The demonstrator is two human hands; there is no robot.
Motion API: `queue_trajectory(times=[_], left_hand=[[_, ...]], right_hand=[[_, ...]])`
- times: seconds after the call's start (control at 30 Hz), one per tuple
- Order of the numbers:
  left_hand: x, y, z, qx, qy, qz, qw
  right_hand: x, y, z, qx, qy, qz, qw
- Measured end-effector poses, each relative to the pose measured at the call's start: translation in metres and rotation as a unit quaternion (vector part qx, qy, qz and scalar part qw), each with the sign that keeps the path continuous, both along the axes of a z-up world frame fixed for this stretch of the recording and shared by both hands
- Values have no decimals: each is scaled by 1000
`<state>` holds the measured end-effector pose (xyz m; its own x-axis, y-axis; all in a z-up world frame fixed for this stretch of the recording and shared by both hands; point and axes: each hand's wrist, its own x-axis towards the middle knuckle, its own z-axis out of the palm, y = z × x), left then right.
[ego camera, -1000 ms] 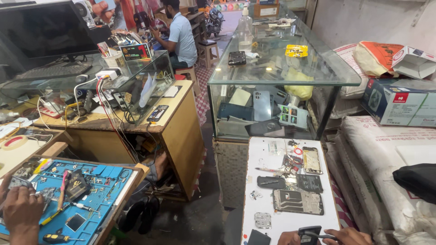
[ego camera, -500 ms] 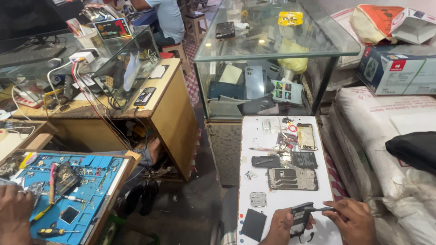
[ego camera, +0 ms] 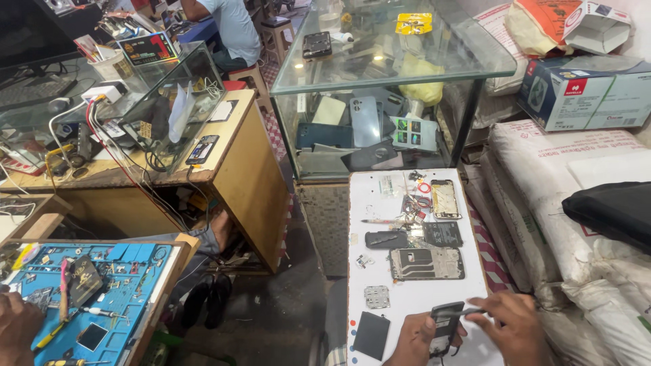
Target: The person uses a prying tool to separate the back cover of a smartphone, then reattaches it and presses along the edges to secure it. The phone is handled repeatedly and placed on a cluttered workbench with other disassembled devices.
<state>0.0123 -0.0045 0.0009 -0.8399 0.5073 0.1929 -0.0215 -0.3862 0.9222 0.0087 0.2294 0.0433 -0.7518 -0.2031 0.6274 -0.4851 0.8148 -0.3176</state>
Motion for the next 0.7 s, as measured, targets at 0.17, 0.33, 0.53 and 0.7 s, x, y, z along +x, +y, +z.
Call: queue_trajectory(times=[0.17, 0.33, 0.53, 0.7], left_hand=[[0, -8, 5, 9, -2, 70, 998], [2, -12, 20, -64, 17, 34, 997], [17, -13, 58, -139, -47, -28, 989], [17, -53, 140, -370, 185, 49, 909]], right_hand=[[3, 18, -16, -145, -137, -172, 965], [5, 11, -67, -486, -330, 64, 807], [6, 14, -121, -493, -369, 53, 786], [-2, 42, -137, -591, -393, -8, 704]])
